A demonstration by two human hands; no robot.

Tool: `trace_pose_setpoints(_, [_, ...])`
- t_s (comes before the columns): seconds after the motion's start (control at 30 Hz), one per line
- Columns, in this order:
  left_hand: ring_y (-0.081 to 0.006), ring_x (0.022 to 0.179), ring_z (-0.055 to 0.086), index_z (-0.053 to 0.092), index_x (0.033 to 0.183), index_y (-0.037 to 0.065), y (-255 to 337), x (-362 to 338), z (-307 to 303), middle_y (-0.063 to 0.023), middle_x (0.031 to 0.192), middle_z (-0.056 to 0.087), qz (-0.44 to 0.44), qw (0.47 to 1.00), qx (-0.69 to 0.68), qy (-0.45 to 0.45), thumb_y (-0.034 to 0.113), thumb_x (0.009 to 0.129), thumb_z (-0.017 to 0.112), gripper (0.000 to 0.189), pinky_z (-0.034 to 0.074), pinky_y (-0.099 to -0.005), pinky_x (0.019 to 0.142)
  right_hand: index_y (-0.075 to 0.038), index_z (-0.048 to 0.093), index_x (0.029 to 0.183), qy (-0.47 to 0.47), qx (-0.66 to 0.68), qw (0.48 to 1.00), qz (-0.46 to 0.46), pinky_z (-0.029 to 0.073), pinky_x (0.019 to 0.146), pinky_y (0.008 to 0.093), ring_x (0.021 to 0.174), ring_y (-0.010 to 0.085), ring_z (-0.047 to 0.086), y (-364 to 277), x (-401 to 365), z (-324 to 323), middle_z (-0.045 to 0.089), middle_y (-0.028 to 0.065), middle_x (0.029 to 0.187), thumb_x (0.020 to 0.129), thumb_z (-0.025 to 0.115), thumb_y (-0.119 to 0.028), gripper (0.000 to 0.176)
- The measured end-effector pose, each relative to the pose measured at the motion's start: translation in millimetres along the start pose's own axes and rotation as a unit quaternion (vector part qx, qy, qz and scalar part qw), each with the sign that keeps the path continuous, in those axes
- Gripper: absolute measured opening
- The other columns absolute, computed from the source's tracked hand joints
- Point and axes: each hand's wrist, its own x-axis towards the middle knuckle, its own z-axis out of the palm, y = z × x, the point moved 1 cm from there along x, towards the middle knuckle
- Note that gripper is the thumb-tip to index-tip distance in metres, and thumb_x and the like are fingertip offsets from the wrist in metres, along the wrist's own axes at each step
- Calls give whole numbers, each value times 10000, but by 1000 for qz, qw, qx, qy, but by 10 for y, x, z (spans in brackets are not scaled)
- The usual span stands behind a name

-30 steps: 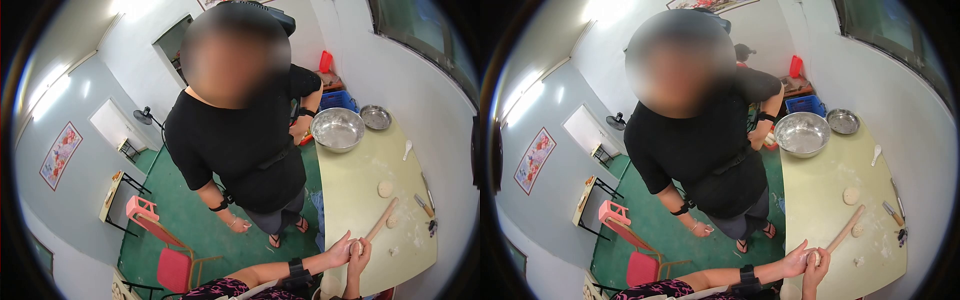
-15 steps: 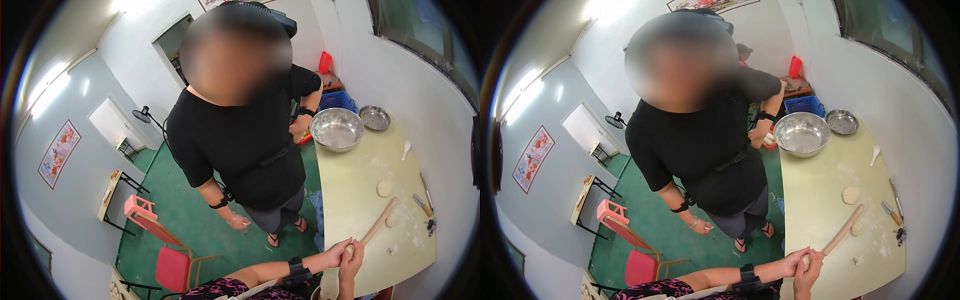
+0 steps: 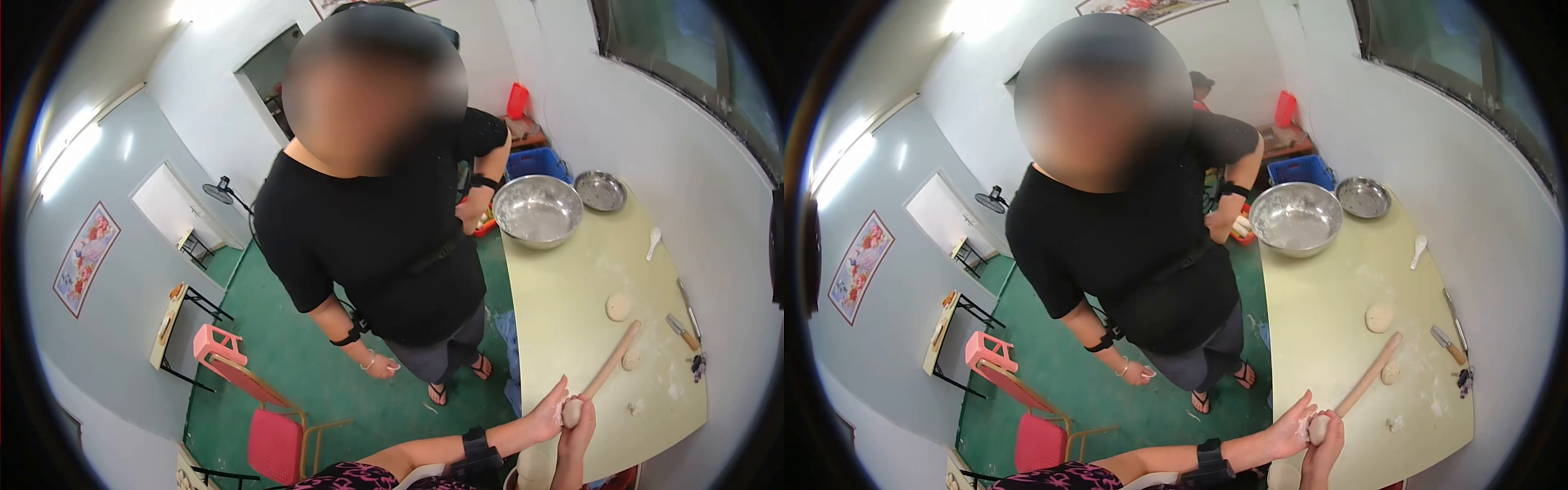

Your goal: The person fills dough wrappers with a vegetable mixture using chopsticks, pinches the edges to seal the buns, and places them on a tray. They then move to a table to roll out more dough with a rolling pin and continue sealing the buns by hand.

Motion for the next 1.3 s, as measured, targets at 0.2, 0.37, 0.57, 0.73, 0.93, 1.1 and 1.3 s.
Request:
trace_pose_setpoints(0.2, [-153, 649, 481, 526, 822, 157, 354, 92, -517, -7, 676, 508, 38, 978, -7, -206, 353, 851, 413, 227, 408, -341, 683, 14, 476, 1070, 132, 395, 881, 224, 418, 839, 362, 930, 243, 504, -201, 128, -319, 537, 121, 1001, 848, 470, -266, 357])
trace_pose_setpoints(0.37, [-326, 1216, 257, 355, 1200, 68, 369, 22, -950, -193, 1295, 258, -68, 992, 16, 109, 337, 830, 493, 477, 218, -512, 972, 25, 456, 974, 132, 352, 918, 126, 448, 808, 409, 918, 263, 491, -805, 410, -1217, 497, 135, 974, 861, 471, -299, 344])
trace_pose_setpoints(0.57, [-309, 1187, 313, 365, 1193, 78, 300, 189, -895, -165, 1255, 316, -62, 991, 41, 108, 300, 841, 479, 431, 266, -478, 961, -11, 490, 1029, 194, -302, 925, -127, 418, 828, 360, 943, 227, 493, -1523, 1523, -1920, 499, 120, 1019, 807, 557, -258, 339])
trace_pose_setpoints(0.73, [-264, 1065, 428, 441, 1117, 82, 293, 330, -720, -121, 1111, 452, -62, 989, 68, 112, 253, 824, 502, 345, 352, -434, 892, -33, 534, 1013, 183, -676, 653, -289, 402, 803, 371, 947, 267, 497, -1299, 2066, -1871, 538, 127, 980, 729, 626, -258, 374])
trace_pose_setpoints(0.93, [-240, 959, 518, 458, 1128, 64, -54, 722, -1536, -92, 978, 546, -65, 969, -54, -230, 230, 855, 445, 320, 418, -395, 822, -37, 342, 1254, -5, -740, 591, -320, 206, 1007, 420, 1193, 340, 288, -884, 2299, -2437, 359, 178, 1263, 690, 613, -110, 630])
trace_pose_setpoints(1.1, [-221, 1038, 485, 477, 1129, 130, -17, 316, -749, -63, 1087, 522, -61, 988, 67, 127, 312, 807, 543, 375, 369, -354, 884, -12, 325, 1249, 79, -670, 644, -360, 247, 985, 362, 1183, 311, 310, -1180, 1902, -1908, 357, 168, 1256, 741, 569, -50, 565])
trace_pose_setpoints(1.3, [-157, 940, 525, 516, 990, 101, 241, 308, -749, 1, 821, 568, -43, 998, 37, -15, 289, 822, 549, 254, 405, -318, 846, 35, 544, 852, 86, -509, 815, -264, 397, 662, 263, 703, 161, 481, -775, 991, -1541, 535, 85, 759, 832, 518, -116, 154])
